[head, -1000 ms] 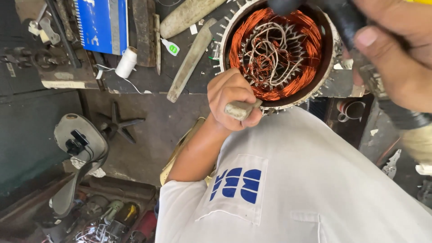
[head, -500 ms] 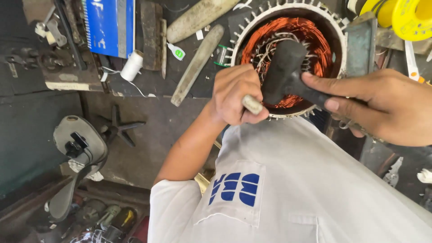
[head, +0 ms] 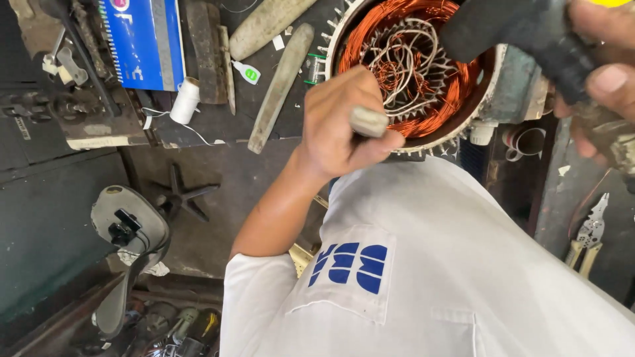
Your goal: Shaping and compacting copper windings in an electric motor stator using a mallet and wedge, followed by applying tape.
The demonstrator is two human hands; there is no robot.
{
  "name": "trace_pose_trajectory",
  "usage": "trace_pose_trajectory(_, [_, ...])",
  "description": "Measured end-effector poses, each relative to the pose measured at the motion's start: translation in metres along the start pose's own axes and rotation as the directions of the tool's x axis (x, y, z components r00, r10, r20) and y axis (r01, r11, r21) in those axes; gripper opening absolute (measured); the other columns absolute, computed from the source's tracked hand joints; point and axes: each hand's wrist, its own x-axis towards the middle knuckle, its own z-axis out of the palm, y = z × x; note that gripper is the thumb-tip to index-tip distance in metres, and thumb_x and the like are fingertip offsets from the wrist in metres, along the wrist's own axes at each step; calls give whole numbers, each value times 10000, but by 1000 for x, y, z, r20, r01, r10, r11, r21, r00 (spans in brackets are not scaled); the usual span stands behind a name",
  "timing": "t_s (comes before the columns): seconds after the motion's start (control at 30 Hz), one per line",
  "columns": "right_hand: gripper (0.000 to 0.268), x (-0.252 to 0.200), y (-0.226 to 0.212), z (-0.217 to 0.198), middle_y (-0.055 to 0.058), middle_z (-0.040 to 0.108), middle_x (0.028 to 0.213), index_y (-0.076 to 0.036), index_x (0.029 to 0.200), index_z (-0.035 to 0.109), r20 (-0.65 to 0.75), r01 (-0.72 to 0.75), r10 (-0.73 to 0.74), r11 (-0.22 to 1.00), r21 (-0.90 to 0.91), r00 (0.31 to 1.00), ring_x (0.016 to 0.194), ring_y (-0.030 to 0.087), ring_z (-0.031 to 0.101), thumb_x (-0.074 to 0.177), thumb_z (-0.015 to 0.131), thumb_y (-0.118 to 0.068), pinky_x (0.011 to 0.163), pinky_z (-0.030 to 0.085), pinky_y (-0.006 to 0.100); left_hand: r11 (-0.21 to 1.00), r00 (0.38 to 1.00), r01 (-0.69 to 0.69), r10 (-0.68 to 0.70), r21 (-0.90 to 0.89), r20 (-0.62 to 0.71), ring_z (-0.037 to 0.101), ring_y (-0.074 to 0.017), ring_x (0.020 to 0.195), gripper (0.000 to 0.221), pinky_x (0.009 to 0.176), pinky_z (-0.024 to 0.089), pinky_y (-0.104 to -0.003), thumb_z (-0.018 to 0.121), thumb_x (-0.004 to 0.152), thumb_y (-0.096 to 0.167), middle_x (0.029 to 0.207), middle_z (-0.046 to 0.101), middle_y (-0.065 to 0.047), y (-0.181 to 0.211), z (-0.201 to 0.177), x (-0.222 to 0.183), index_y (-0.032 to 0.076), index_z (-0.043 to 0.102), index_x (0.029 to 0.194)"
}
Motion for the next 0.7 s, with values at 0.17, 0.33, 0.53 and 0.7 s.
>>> trace_pose_trajectory(0.17, [615, 2, -10, 13, 337, 633, 946, 1, 1624, 402, 11, 2, -2, 1000, -6, 1000, 468, 386, 627, 1014, 457, -52, 337, 514, 427, 992, 994, -59, 69, 113, -83, 366, -157, 456, 390, 441, 324, -318, 500, 1021, 408, 573, 433, -23, 2, 8, -14, 108, 465, 774])
trace_pose_trajectory(0.33, [533, 11, -29, 27, 375, 551, 1092, 145, 1578, 388, -1, 222, -222, 973, 55, 975, 702, 372, 590, 1047, 429, 136, 437, 534, 379, 993, 990, -36, 50, 114, -128, 371, -181, 458, 406, 453, 319, -323, 493, 1021, 407, 573, 439, -45, 2, 8, -16, 84, 460, 777])
trace_pose_trajectory(0.53, [659, 44, -36, 26, 178, 725, 365, -340, 1588, 420, 388, 30, 174, 884, -467, 905, 298, 253, 663, 956, 509, -178, 403, 574, 340, 979, 981, -141, 158, 145, -113, 326, -141, 450, 414, 402, 267, -315, 461, 1044, 358, 568, 373, -12, -1, 9, -12, 106, 446, 717])
trace_pose_trajectory(0.7, [535, 37, -62, 21, 257, 768, 858, -191, 1465, 605, 134, -121, 158, 961, -250, 978, 425, 363, 697, 974, 575, 20, 363, 605, 417, 985, 985, -111, 126, 135, -115, 367, -171, 450, 420, 425, 305, -319, 479, 1031, 384, 579, 413, -50, 2, 5, -10, 65, 454, 759])
